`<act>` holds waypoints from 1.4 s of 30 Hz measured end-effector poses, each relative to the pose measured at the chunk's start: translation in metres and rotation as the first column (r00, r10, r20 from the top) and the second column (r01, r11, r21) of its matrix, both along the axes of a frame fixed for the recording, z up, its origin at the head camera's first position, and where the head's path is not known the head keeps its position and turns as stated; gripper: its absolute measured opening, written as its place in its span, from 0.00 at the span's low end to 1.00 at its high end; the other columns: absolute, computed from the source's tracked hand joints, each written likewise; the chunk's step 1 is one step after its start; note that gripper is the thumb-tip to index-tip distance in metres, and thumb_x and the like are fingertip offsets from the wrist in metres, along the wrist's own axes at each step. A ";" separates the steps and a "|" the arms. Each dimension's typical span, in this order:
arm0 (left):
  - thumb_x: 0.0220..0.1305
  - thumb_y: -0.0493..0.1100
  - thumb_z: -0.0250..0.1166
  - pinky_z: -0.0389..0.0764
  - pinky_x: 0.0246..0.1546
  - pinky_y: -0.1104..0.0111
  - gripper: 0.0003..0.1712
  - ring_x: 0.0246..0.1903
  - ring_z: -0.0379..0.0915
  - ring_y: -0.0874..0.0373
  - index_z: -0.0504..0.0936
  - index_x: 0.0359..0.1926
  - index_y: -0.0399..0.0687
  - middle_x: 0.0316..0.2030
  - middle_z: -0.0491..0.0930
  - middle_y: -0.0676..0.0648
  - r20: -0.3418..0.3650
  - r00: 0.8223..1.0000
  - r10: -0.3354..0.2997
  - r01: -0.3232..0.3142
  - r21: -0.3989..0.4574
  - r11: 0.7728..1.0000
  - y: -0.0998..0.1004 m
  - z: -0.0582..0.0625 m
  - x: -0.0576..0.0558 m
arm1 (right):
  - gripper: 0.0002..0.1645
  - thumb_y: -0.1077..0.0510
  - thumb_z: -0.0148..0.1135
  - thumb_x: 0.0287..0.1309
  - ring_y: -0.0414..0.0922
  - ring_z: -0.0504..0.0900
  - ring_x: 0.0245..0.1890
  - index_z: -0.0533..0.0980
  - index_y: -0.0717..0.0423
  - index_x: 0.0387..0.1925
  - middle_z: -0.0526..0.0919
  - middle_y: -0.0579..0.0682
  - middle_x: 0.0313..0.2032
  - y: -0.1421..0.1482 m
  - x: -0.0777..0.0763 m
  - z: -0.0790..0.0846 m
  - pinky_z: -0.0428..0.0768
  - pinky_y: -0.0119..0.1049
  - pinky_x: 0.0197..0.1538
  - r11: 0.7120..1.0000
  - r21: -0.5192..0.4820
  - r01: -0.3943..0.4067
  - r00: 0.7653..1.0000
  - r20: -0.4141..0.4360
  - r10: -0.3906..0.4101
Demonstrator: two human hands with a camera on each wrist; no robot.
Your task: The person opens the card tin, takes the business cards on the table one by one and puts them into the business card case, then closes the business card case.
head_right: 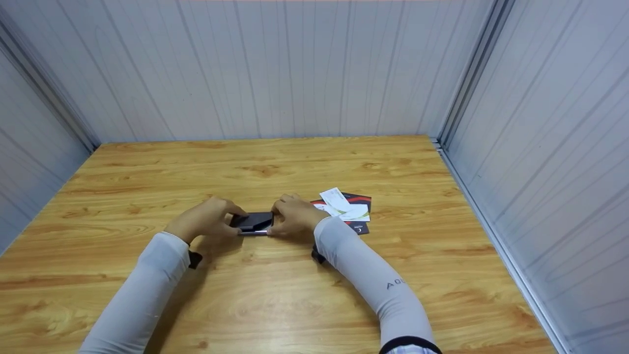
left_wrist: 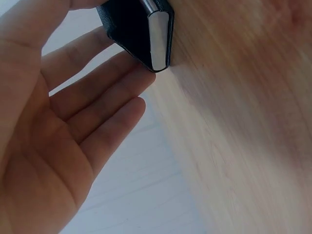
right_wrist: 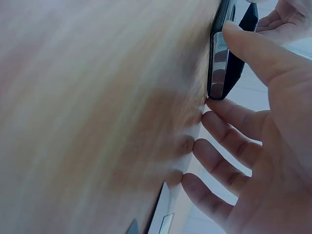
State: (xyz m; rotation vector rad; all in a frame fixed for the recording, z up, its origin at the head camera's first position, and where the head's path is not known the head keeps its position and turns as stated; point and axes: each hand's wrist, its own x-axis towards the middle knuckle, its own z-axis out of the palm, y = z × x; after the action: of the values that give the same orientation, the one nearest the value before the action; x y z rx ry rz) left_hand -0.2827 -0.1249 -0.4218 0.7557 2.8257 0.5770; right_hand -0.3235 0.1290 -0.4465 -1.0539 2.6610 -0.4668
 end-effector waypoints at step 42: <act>0.69 0.40 0.67 0.83 0.39 0.65 0.09 0.37 0.80 0.55 0.90 0.46 0.46 0.38 0.82 0.47 -0.246 0.964 0.098 -0.071 0.115 0.991 -0.007 0.006 -0.025 | 0.27 0.41 0.71 0.59 0.46 0.71 0.50 0.72 0.51 0.49 0.74 0.46 0.47 0.002 0.003 -0.002 0.70 0.43 0.57 0.994 -0.103 0.043 0.996 0.076 -0.035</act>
State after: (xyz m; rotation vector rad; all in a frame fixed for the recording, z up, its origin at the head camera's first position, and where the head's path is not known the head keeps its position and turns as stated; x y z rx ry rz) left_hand -0.3073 -0.1322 -0.4158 0.7803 3.0937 0.6947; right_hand -0.3201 0.1311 -0.4483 -0.9943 2.6208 -0.6461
